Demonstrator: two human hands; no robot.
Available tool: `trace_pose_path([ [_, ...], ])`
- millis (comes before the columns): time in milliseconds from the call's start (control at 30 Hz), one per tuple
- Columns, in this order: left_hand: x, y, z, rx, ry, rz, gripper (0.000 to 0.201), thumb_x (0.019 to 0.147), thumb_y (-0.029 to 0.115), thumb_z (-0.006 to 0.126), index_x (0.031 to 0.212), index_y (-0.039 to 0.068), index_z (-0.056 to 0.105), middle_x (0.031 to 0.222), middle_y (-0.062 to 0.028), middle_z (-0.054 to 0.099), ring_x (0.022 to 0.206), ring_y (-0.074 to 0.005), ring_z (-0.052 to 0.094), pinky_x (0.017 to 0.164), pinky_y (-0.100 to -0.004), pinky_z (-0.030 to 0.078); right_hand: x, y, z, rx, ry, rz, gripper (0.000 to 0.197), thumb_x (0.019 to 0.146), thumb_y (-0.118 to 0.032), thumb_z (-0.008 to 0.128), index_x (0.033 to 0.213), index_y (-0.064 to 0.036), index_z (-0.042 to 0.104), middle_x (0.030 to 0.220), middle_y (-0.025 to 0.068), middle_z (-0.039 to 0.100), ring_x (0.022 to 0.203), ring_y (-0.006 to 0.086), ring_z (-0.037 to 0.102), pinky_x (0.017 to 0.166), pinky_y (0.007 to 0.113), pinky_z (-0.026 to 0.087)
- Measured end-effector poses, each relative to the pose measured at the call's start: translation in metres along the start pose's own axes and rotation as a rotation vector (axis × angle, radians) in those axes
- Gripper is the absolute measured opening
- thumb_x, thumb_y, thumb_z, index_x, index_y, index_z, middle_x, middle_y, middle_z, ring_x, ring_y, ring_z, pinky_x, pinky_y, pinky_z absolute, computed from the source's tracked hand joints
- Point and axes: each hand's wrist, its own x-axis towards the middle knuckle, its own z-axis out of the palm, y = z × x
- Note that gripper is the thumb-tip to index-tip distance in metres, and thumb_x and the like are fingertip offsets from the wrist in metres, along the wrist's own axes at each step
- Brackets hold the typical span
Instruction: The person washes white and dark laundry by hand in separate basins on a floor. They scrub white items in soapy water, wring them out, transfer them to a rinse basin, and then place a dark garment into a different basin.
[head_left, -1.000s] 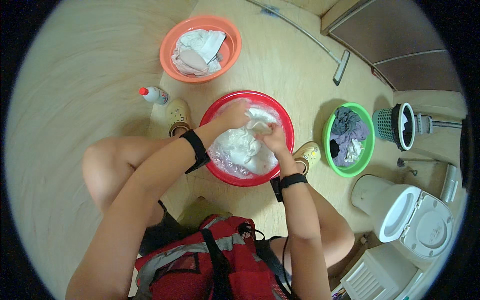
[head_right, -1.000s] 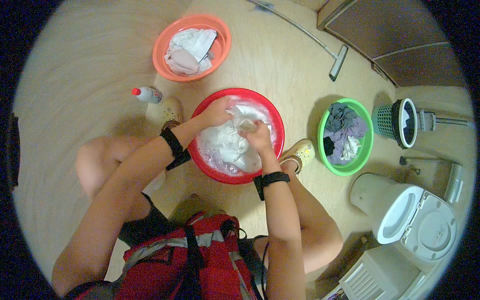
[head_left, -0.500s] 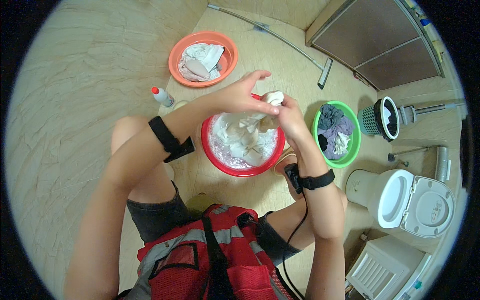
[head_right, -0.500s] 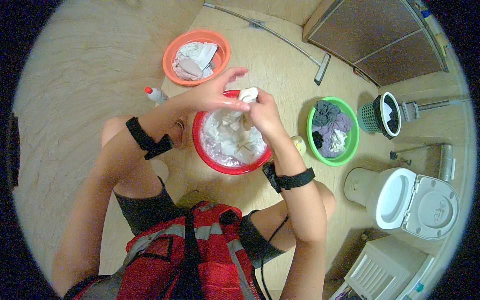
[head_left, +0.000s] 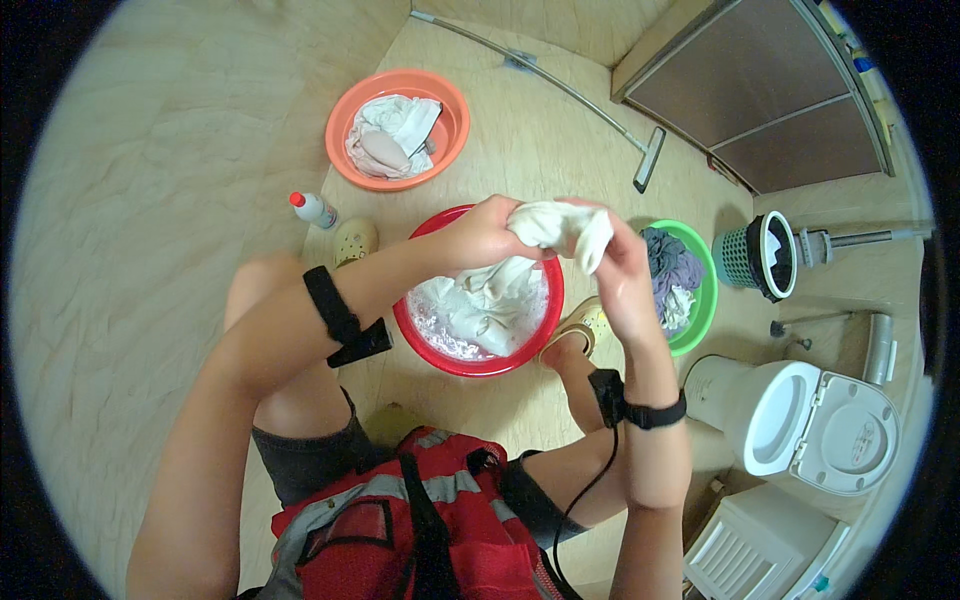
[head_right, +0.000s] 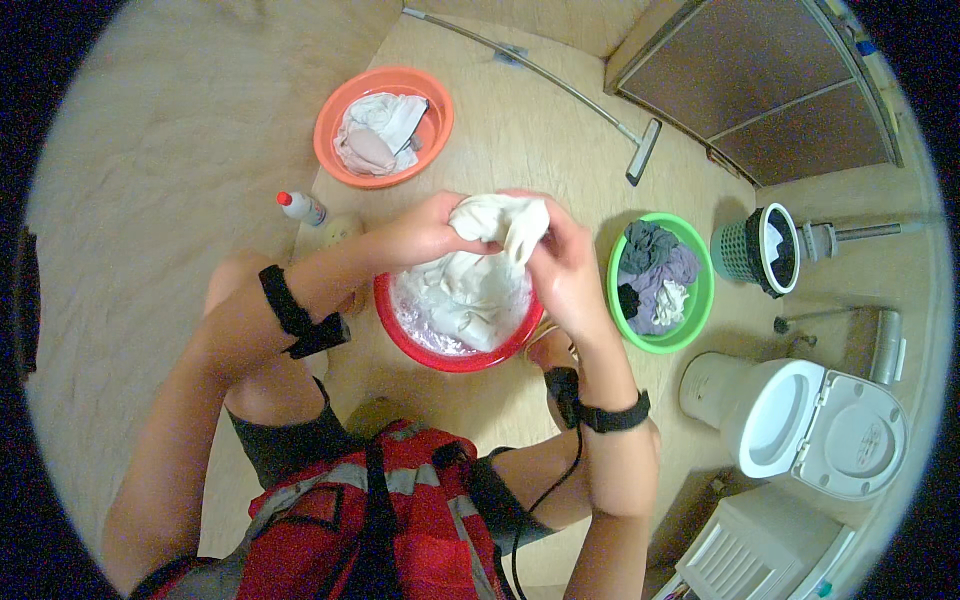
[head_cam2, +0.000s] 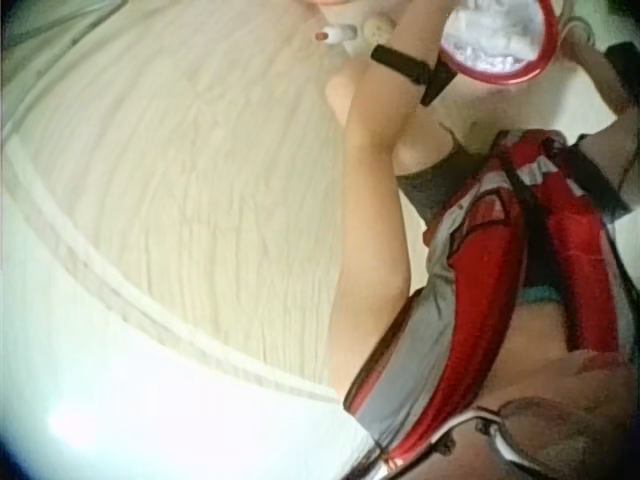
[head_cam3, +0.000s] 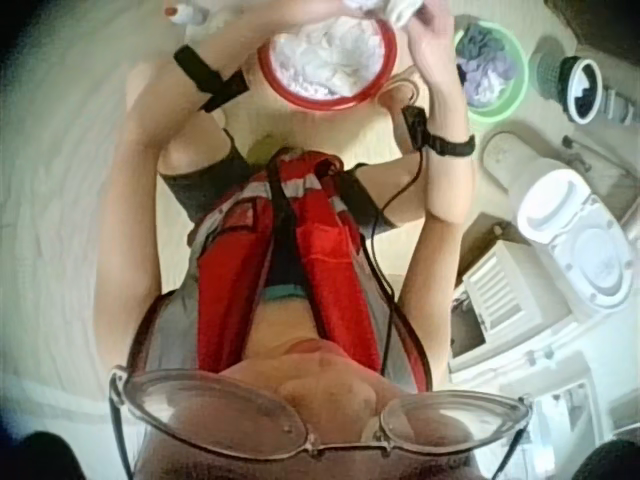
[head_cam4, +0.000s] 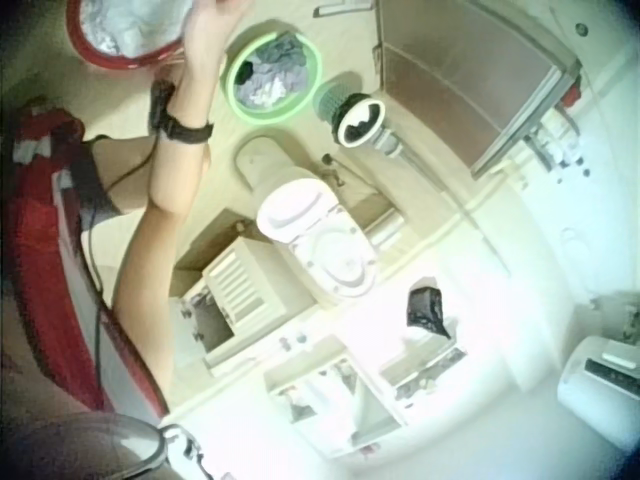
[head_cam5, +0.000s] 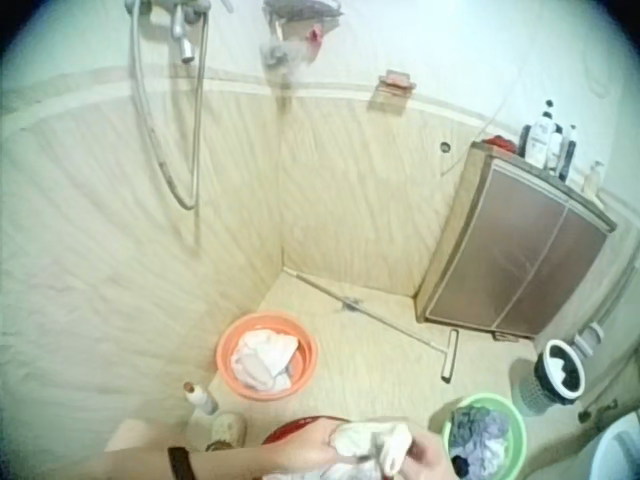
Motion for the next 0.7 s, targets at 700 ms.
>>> trace_pose_path([
  [700, -0.006, 0.01, 0.003, 0.203, -0.089, 0.032, 0.062, 0.061, 0.017, 0.079, 0.111, -0.003, 0.048, 0.102, -0.0109, 0.058, 0.095, -0.0177, 0.056, 0.085, -0.0307, 0.044, 0.012, 0.02, 0.024, 0.318, 0.255, -0.096, 0.046, 0.048, 0.019, 0.03, 0.086, 0.001, 0.05, 0.097, 0.0138, 0.056, 0.094, 0.0207, 0.053, 0.087, 0.03, 0.042],
])
